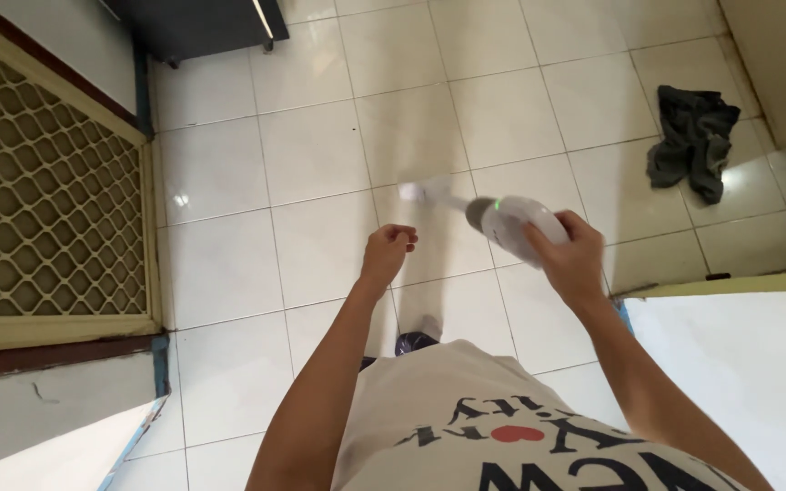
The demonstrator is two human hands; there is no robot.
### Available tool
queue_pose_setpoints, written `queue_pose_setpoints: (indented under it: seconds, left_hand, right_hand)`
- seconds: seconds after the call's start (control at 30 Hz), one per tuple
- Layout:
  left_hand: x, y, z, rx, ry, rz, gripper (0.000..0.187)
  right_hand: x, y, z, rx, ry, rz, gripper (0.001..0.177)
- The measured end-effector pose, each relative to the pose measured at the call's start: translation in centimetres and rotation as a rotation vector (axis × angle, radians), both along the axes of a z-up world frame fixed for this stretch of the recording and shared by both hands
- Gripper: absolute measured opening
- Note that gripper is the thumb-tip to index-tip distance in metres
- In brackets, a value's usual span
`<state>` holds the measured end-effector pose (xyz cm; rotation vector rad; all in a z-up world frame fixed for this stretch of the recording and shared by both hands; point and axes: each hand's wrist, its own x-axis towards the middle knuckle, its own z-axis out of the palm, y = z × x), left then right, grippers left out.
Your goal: The person cleans a tiled floor using a handheld vacuum cleaner, navigating around a refrigerator and along the baseboards and a doorway.
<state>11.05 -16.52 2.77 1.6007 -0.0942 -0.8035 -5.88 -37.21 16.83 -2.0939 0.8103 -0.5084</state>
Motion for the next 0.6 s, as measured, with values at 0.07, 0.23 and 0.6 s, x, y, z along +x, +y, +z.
queue_pose_setpoints:
  seconds: [0.07,0.23,0.6]
  left_hand:
    - [0.0,0.7,0.2,0.023,0.014,0.01,0.027]
    - [-0.3,1.7,-0.4,0.036,-0.001,0.042,0.028]
    - [-0.2,1.0,-2.2,-0.017,0.026,0.034,0.027]
  right_hand:
    - [2.9,-1.7,-4.1,0.025,0.016,0.022,0.034]
    - [8.9,-3.7,-9.4,0.247,0.291,0.072,0.039]
    - [2.0,-1.8,-3.7,-0.067,0.364,0.164,0.041]
